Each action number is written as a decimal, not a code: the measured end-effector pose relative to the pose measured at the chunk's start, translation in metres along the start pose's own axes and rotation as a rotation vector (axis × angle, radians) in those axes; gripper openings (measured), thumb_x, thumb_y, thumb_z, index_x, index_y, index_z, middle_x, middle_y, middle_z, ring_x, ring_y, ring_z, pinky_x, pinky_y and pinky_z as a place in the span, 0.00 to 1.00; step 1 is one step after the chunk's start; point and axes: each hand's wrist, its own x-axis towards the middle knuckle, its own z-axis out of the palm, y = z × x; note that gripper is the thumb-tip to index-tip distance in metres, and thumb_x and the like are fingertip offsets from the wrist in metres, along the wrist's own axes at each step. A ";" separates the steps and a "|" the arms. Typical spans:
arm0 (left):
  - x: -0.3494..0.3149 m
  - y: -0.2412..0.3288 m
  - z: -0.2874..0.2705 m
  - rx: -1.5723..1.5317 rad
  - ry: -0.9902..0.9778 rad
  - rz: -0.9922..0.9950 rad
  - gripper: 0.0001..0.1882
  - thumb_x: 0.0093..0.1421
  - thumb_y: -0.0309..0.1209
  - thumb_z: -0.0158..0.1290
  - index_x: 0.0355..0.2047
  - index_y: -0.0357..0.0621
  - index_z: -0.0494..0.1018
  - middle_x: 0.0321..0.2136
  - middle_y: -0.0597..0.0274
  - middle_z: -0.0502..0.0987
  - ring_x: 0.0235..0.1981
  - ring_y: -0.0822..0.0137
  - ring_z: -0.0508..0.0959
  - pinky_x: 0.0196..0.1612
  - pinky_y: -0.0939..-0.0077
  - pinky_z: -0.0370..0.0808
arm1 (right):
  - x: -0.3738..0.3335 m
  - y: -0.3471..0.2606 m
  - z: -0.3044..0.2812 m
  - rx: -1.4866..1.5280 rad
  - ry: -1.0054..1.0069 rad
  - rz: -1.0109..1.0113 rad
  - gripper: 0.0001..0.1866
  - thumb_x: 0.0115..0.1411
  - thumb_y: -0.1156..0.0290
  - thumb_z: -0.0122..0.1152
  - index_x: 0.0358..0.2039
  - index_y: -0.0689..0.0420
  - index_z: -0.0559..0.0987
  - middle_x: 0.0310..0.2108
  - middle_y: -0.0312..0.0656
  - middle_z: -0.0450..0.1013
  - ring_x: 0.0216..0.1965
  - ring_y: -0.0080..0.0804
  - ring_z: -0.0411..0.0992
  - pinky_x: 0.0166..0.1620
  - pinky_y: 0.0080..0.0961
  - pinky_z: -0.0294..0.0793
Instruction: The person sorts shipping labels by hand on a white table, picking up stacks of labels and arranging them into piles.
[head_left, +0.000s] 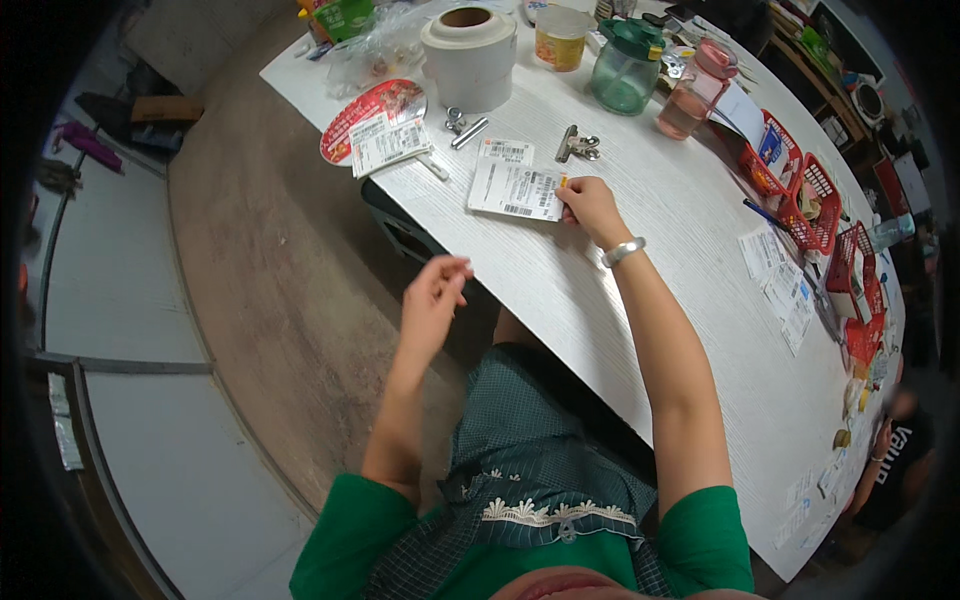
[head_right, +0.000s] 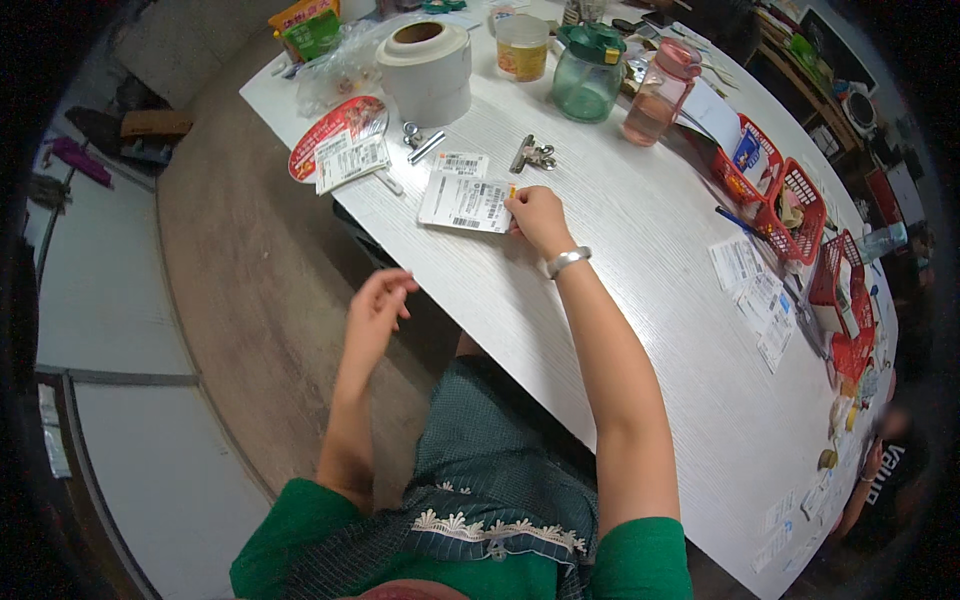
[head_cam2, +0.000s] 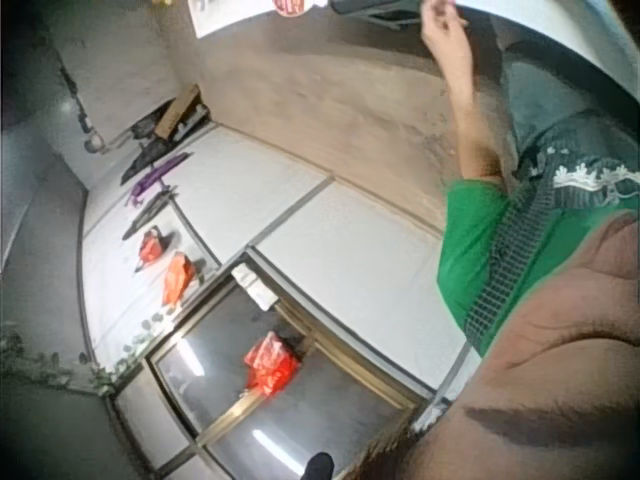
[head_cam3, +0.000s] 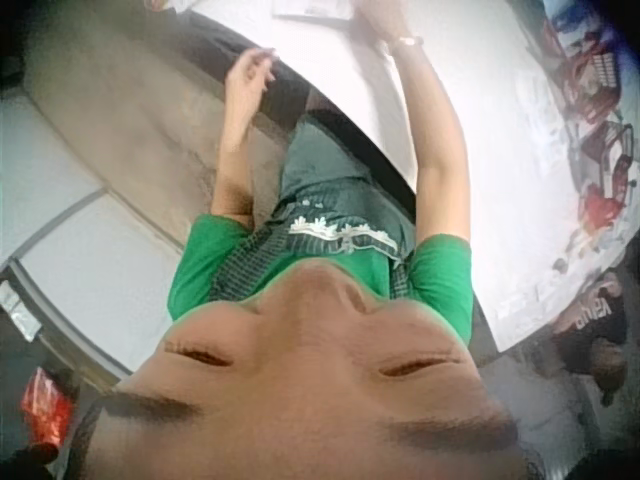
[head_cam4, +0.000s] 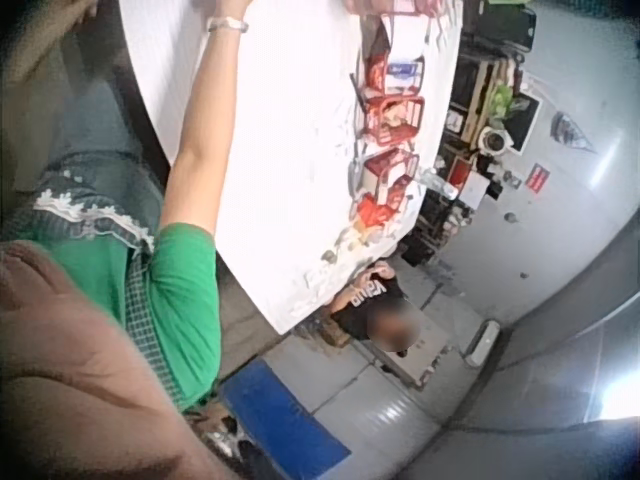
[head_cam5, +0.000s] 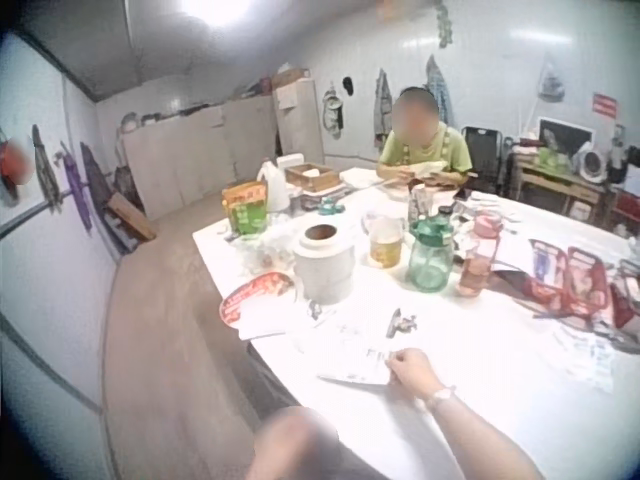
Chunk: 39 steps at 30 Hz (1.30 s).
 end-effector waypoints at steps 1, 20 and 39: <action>-0.008 -0.002 0.006 -0.016 -0.014 -0.018 0.11 0.62 0.26 0.47 0.44 0.39 0.71 0.35 0.64 0.78 0.24 0.81 0.70 0.24 0.88 0.65 | 0.003 -0.002 0.001 -0.042 0.040 -0.026 0.12 0.57 0.70 0.56 0.25 0.67 0.77 0.17 0.42 0.73 0.16 0.26 0.72 0.22 0.23 0.72; 0.021 0.033 0.245 0.128 -0.699 0.295 0.20 0.59 0.24 0.47 0.53 0.37 0.66 0.50 0.51 0.70 0.53 0.59 0.69 0.53 0.69 0.68 | -0.220 0.117 -0.183 -0.453 0.776 -0.158 0.11 0.55 0.73 0.56 0.40 0.58 0.75 0.41 0.43 0.70 0.45 0.38 0.66 0.49 0.32 0.66; 0.183 0.044 0.519 0.950 -0.854 0.140 0.21 0.44 0.33 0.55 0.37 0.28 0.75 0.34 0.39 0.77 0.34 0.49 0.79 0.34 0.63 0.76 | -0.178 0.146 -0.226 -0.902 0.696 -0.012 0.27 0.59 0.48 0.48 0.53 0.51 0.68 0.60 0.44 0.58 0.64 0.40 0.50 0.62 0.56 0.42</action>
